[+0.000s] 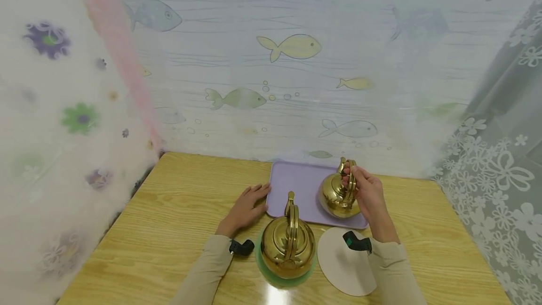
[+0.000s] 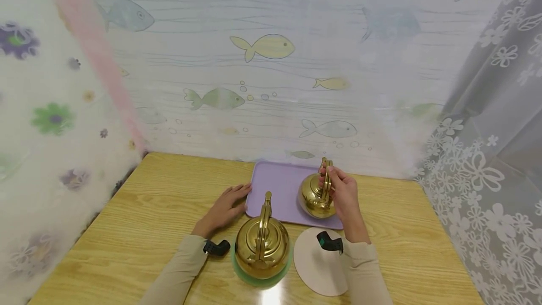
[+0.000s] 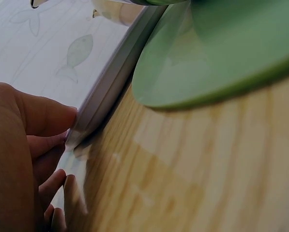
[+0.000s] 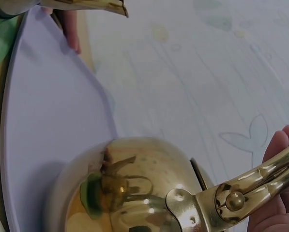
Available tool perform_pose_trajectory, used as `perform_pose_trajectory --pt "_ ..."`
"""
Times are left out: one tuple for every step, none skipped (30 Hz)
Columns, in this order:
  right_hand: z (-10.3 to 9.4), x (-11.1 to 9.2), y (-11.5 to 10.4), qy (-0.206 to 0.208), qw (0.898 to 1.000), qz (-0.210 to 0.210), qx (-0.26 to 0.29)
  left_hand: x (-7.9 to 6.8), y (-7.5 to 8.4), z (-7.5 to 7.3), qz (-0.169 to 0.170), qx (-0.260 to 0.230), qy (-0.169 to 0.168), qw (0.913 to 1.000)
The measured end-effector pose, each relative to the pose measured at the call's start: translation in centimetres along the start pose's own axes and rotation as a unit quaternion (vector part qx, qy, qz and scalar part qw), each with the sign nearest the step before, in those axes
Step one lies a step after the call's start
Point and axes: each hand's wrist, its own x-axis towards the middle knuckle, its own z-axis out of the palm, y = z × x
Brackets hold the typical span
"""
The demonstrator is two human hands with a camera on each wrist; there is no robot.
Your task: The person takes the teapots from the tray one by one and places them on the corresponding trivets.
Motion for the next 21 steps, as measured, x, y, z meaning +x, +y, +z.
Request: perform_pose_trajectory --pt "-0.07 0.05 -0.02 -0.002 1.000 0.000 -0.004 0.00 0.03 0.01 0.000 -0.001 0.000 1.0000" --pt "-0.16 0.10 -0.02 -0.003 1.000 0.001 -0.009 0.00 0.04 0.04 -0.002 0.000 -0.001 1.0000" --pt "-0.26 0.15 -0.03 -0.006 1.000 0.002 -0.013 -0.01 0.06 0.06 -0.001 0.001 0.000 1.0000" --pt "-0.36 0.17 -0.05 -0.006 1.000 0.004 -0.020 -0.02 0.08 0.07 0.000 0.001 0.000 1.0000" --pt "-0.47 0.20 -0.05 -0.008 1.000 0.006 -0.026 -0.02 0.10 0.09 0.000 0.001 0.000 1.0000" --pt "-0.54 0.20 -0.09 -0.011 0.999 0.010 -0.033 -0.02 0.08 0.11 0.000 0.002 0.001 1.0000" --pt "-0.61 0.22 -0.11 -0.013 0.999 0.012 -0.040 -0.01 0.06 0.14 -0.001 0.004 0.001 1.0000" --pt "-0.67 0.23 -0.13 -0.013 0.999 0.016 -0.046 -0.01 0.05 0.15 0.000 0.005 0.001 1.0000" --pt "-0.70 0.24 -0.17 -0.014 0.998 0.019 -0.052 0.00 0.07 0.13 -0.001 0.004 0.001 1.0000" --pt "-0.72 0.24 -0.18 -0.014 0.998 0.022 -0.058 0.03 0.08 0.12 -0.002 0.003 0.001 1.0000" --pt "-0.75 0.26 -0.19 -0.014 0.998 0.024 -0.063 0.03 0.06 0.13 -0.002 0.003 0.001 1.0000" --pt "-0.74 0.24 -0.21 -0.014 0.997 0.024 -0.068 0.04 0.04 0.13 -0.002 0.003 0.001 1.0000" --pt "-0.74 0.24 -0.20 -0.013 0.997 0.023 -0.072 0.04 0.05 0.12 -0.001 0.003 0.001 1.0000" --pt "-0.73 0.24 -0.20 -0.011 0.997 0.022 -0.075 0.04 0.06 0.10 -0.001 0.004 0.002 1.0000" --pt "-0.71 0.23 -0.18 -0.010 0.997 0.020 -0.078 0.05 0.06 0.10 0.000 0.003 0.003 1.0000" --pt "-0.70 0.23 -0.17 -0.009 0.997 0.018 -0.080 0.05 0.04 0.10 0.001 0.003 0.003 1.0000" --pt "-0.67 0.23 -0.16 -0.007 0.997 0.016 -0.082 0.06 0.02 0.10 0.001 0.004 0.004 1.0000" --pt "-0.62 0.22 -0.16 -0.005 0.997 0.014 -0.082 0.07 0.02 0.09 0.001 0.004 0.004 1.0000" --pt "-0.57 0.21 -0.16 -0.003 0.997 0.013 -0.081 0.07 0.03 0.07 0.001 0.004 0.004 1.0000" --pt "-0.49 0.19 -0.19 -0.001 0.997 0.013 -0.079 0.09 0.04 0.06 0.001 0.004 0.005 1.0000" --pt "-0.43 0.17 -0.21 0.003 0.997 0.012 -0.079 0.11 0.06 0.05 0.001 0.003 0.004 1.0000"
